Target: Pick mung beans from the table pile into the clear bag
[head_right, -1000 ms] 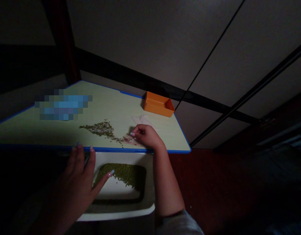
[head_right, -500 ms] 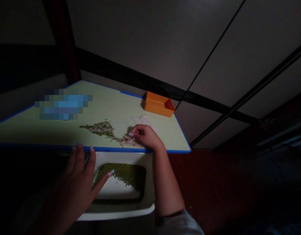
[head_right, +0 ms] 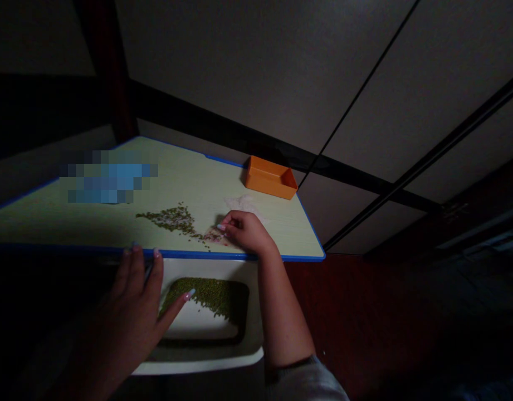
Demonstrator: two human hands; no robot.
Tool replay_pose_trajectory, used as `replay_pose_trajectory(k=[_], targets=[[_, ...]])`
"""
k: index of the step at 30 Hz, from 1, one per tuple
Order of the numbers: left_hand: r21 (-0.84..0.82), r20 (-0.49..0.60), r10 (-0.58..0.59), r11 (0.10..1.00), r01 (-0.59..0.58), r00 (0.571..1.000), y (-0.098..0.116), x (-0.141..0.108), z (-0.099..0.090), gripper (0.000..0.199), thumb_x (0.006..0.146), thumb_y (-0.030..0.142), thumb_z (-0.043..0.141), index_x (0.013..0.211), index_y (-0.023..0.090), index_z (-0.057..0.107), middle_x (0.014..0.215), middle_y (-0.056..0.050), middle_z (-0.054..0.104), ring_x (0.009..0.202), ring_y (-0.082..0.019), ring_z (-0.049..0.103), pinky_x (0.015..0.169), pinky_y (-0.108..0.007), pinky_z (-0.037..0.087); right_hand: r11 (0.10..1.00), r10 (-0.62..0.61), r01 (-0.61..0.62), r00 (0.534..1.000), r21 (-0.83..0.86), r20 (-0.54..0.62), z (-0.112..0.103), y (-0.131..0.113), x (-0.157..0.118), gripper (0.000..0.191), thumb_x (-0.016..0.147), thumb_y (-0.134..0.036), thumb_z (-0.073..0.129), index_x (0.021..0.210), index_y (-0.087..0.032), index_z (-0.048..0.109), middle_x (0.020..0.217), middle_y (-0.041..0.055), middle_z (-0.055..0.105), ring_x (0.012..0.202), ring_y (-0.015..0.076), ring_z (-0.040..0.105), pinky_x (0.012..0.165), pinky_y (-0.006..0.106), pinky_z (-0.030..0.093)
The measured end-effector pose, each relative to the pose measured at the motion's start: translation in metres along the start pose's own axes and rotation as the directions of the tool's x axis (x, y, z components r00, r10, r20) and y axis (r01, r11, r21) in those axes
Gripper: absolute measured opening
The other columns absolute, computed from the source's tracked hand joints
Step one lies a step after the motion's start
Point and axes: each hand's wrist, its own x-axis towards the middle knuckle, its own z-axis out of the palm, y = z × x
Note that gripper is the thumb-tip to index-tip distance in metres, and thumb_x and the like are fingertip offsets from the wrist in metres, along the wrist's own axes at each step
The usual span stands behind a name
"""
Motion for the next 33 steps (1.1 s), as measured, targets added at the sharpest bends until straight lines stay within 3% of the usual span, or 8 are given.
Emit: replay_pose_trajectory(k=[9,22,33], targets=[[0.021,-0.005,0.011,1.0,-0.011,1.0,0.0003,-0.0003,0.0004,0.084,0.085,0.062,0.024,0.141,-0.002,0.029,0.152,-0.033,0.013,0.145,-0.041,0.008,0.107,-0.055,0.033,0.998,-0.055,0.055,0.998,-0.009,0.003,-0.0006,-0.0035,-0.0003,0.013,0.079,-0.028,0.062,0.077,-0.015,0.061,0.064,-0.0019,0.055,0.059,0.0098,0.046,0.06,0.023,0.037],[0.031,-0.008,0.01,0.999,-0.01,1.0,0.0001,0.0001,0.0003,0.086,0.085,0.063,0.02,0.14,-0.002,0.03,0.151,-0.034,0.016,0.144,-0.042,0.013,0.105,-0.056,0.035,0.999,-0.036,0.035,0.999,0.038,0.032,-0.0022,-0.009,-0.003,0.01,0.077,-0.025,0.063,0.077,-0.015,0.06,0.066,-0.0019,0.056,0.062,0.0094,0.047,0.059,0.022,0.035],[0.006,-0.015,0.02,1.0,-0.02,1.0,-0.0014,-0.001,0.0028,0.088,0.084,0.065,0.021,0.14,-0.003,0.03,0.152,-0.034,0.014,0.145,-0.041,0.009,0.108,-0.055,0.031,0.998,-0.039,0.036,0.997,0.046,0.072,0.0013,-0.0091,-0.0014,0.015,0.078,-0.029,0.063,0.077,-0.015,0.06,0.064,-0.0022,0.055,0.06,0.0097,0.046,0.057,0.022,0.033]])
